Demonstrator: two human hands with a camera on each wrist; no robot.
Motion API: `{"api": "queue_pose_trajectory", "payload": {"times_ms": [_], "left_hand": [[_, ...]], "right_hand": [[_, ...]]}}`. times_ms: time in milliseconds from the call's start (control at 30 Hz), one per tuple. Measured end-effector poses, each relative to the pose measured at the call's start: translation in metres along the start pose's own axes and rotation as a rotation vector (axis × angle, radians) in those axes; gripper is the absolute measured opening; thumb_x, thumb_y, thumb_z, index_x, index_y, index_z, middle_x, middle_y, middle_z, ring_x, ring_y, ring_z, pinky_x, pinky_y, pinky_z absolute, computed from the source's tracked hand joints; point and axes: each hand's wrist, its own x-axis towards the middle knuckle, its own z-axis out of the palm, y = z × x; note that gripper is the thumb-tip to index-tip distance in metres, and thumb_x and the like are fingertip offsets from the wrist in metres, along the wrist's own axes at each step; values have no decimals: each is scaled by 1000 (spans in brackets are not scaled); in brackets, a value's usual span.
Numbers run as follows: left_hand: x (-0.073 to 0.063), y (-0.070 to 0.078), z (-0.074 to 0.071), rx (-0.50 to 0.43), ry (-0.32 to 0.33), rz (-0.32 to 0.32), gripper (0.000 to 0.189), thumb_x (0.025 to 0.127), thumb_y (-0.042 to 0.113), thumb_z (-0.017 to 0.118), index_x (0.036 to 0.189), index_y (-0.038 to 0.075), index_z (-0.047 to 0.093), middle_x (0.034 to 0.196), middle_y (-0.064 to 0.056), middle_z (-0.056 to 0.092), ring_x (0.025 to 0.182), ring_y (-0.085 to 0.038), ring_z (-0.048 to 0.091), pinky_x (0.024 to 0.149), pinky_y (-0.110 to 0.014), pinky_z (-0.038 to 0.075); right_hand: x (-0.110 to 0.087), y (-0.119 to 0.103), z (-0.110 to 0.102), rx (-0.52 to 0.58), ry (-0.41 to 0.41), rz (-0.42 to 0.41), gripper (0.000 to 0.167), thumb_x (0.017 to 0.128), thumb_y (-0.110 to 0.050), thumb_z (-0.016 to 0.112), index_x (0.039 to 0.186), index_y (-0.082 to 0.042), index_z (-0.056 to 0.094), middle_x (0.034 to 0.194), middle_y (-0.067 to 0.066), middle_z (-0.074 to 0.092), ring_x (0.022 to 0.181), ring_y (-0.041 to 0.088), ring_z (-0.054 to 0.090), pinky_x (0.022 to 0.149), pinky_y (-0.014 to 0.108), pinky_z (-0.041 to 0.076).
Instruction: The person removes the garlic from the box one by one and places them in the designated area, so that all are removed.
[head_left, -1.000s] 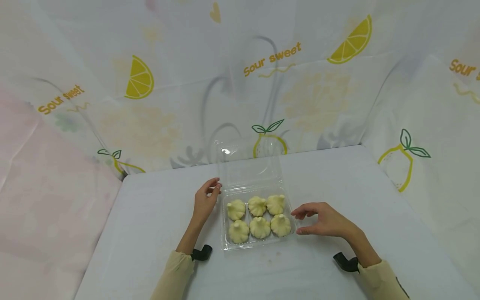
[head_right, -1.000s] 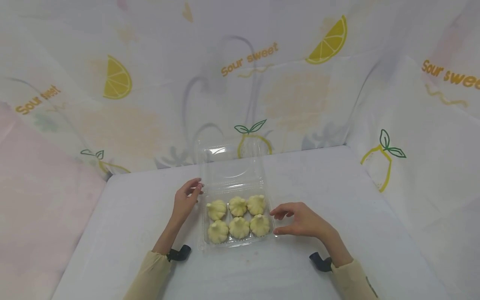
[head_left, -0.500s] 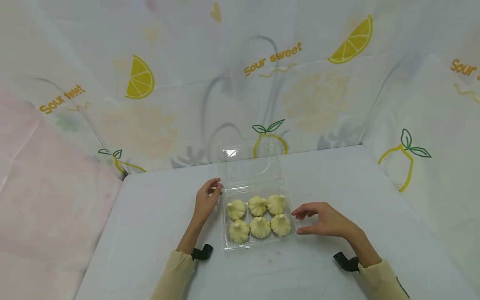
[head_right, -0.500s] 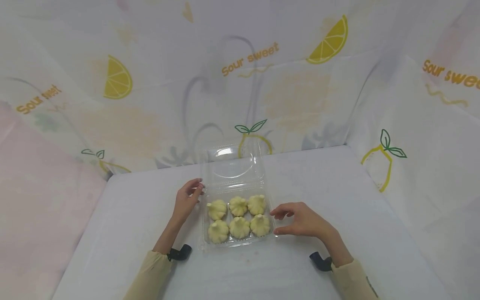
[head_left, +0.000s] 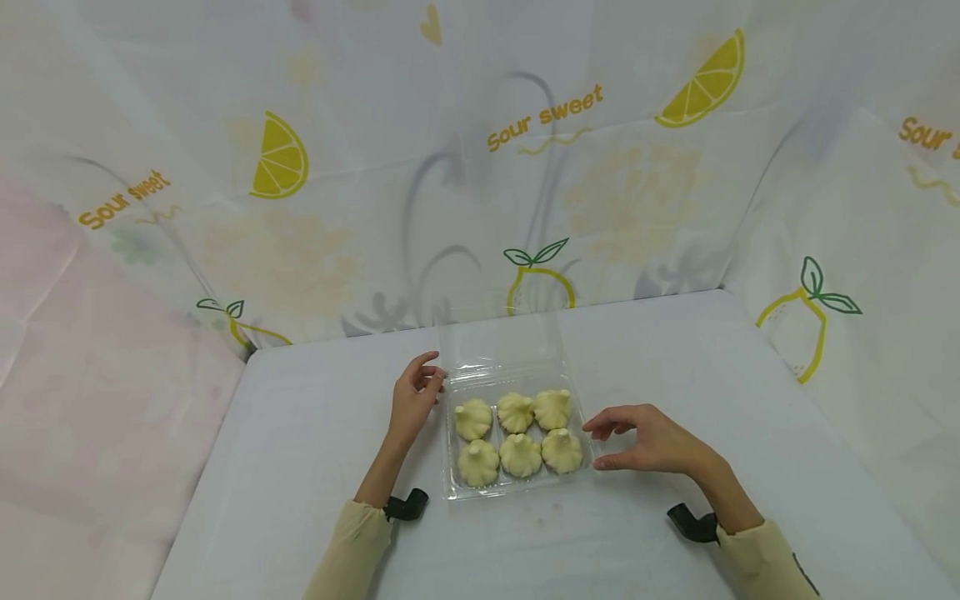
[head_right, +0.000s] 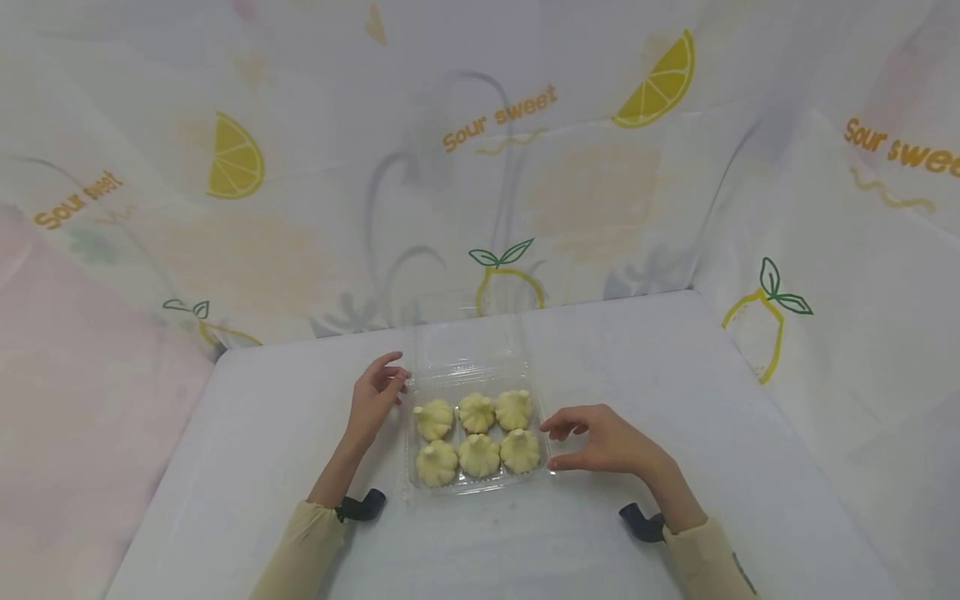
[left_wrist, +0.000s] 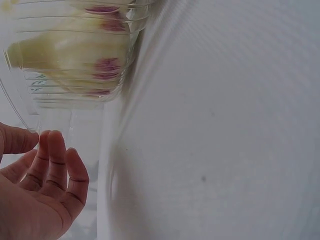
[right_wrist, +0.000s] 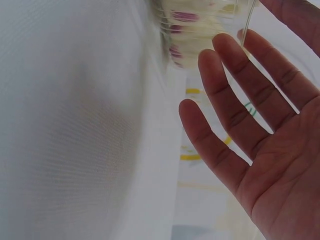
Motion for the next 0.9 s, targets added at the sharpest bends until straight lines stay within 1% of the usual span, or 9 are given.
{"api": "queue_pose_trajectory", "payload": {"times_ms": [200, 267, 467, 633, 667, 733, 800, 867, 900], "left_hand": [[0, -2, 0, -13, -4, -5, 34, 95, -7, 54, 130, -10, 54, 99, -27, 64, 77, -33, 64, 56, -20, 48], [0, -1, 0, -15, -5, -13, 34, 95, -7, 54, 129, -10, 55, 98, -26, 64, 76, -31, 63, 56, -20, 48], [0, -3, -1, 8, -2, -31, 34, 95, -6, 55, 128, -11, 55, 97, -25, 65, 71, -19, 61, 57, -20, 49], [-1, -2, -1, 11, -10, -56, 32, 95, -5, 56, 126, -12, 56, 96, -25, 66, 69, -18, 59, 57, -20, 48], [0, -7, -1, 10, -4, -54, 31, 95, -5, 56, 126, -11, 57, 95, -24, 66, 69, -17, 59, 56, -20, 48], [2, -18, 0, 11, 6, -30, 30, 95, -2, 57, 125, -9, 59, 92, -20, 67, 67, -14, 58, 55, -19, 47], [5, -30, 0, 14, 19, 15, 29, 94, -1, 58, 122, -8, 60, 88, -16, 68, 64, -11, 58, 52, -20, 47], [8, -40, 0, 19, 29, 47, 28, 93, 1, 59, 120, -6, 61, 84, -11, 68, 61, -9, 56, 50, -20, 46], [9, -41, 0, 24, 26, 55, 28, 93, 2, 59, 120, -5, 61, 84, -10, 68, 61, -9, 56, 49, -20, 45]], "right_hand": [[-1, -1, 0, 4, 2, -1, 41, 81, -27, 83, 117, -13, 69, 105, -3, 69, 94, 18, 64, 85, 45, 51], [-1, -1, 0, 7, 1, -1, 41, 81, -27, 83, 117, -13, 69, 105, -3, 70, 94, 19, 64, 85, 45, 51], [-1, -2, 1, 14, -2, -4, 42, 80, -26, 84, 116, -13, 69, 104, -3, 70, 93, 19, 65, 85, 45, 51], [-1, 1, 2, 5, -1, -23, 43, 79, -25, 86, 116, -12, 69, 103, -2, 70, 92, 20, 65, 83, 45, 51], [-1, 1, 3, 3, -1, -25, 43, 78, -25, 86, 116, -12, 69, 102, -1, 70, 92, 20, 65, 83, 45, 51], [-1, 2, 3, -3, -2, -30, 44, 78, -24, 86, 116, -11, 68, 102, -1, 69, 92, 21, 65, 83, 45, 51], [0, 2, 3, 1, -7, -28, 44, 78, -25, 86, 116, -12, 68, 102, -2, 69, 92, 20, 65, 83, 45, 51], [0, 2, 3, 4, -9, -30, 43, 79, -25, 85, 116, -12, 68, 101, -2, 69, 91, 19, 65, 83, 45, 51], [0, 2, 2, 5, -10, -33, 43, 79, -26, 85, 116, -13, 68, 101, -3, 69, 91, 19, 65, 83, 45, 51]]}}
